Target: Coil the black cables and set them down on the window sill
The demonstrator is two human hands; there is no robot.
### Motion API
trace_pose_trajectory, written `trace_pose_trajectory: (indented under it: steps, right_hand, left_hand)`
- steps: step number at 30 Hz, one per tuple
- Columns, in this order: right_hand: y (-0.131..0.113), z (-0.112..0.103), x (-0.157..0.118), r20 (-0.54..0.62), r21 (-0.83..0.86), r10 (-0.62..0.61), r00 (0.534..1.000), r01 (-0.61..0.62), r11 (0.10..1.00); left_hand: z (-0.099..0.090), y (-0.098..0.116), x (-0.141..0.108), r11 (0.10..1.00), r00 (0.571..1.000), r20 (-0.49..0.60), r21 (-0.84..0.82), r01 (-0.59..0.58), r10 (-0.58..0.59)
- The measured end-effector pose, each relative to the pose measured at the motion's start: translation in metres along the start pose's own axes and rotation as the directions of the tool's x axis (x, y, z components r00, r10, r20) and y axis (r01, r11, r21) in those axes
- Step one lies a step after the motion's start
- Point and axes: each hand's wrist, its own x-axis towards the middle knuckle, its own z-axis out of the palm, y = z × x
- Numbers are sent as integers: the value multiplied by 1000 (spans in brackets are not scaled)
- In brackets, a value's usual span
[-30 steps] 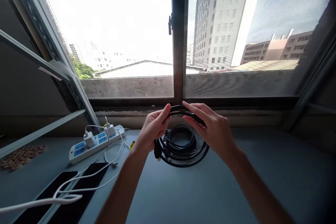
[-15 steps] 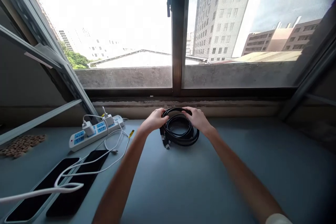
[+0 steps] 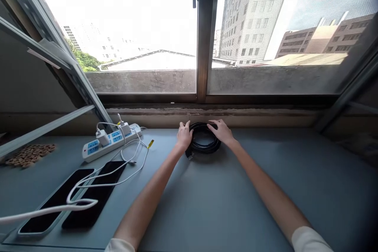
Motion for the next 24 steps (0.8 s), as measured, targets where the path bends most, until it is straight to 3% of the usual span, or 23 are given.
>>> trace_pose_trajectory:
  steps: [9,18,24]
  right_hand:
    - [-6,-4,-1,-61,-75,-89,994,85,994]
    - [-5,2,-4,-58,-53,-83,995,80,995]
    - [-3,-3,2,-47,-28,-90,995,88,996]
  left_hand:
    - [3,-2,-1,987,988,-63,96,-133,139]
    - [-2,5,-3,962,976,71,165,-216,207]
    - [-3,-3,2,963,973,78,146,-226,216]
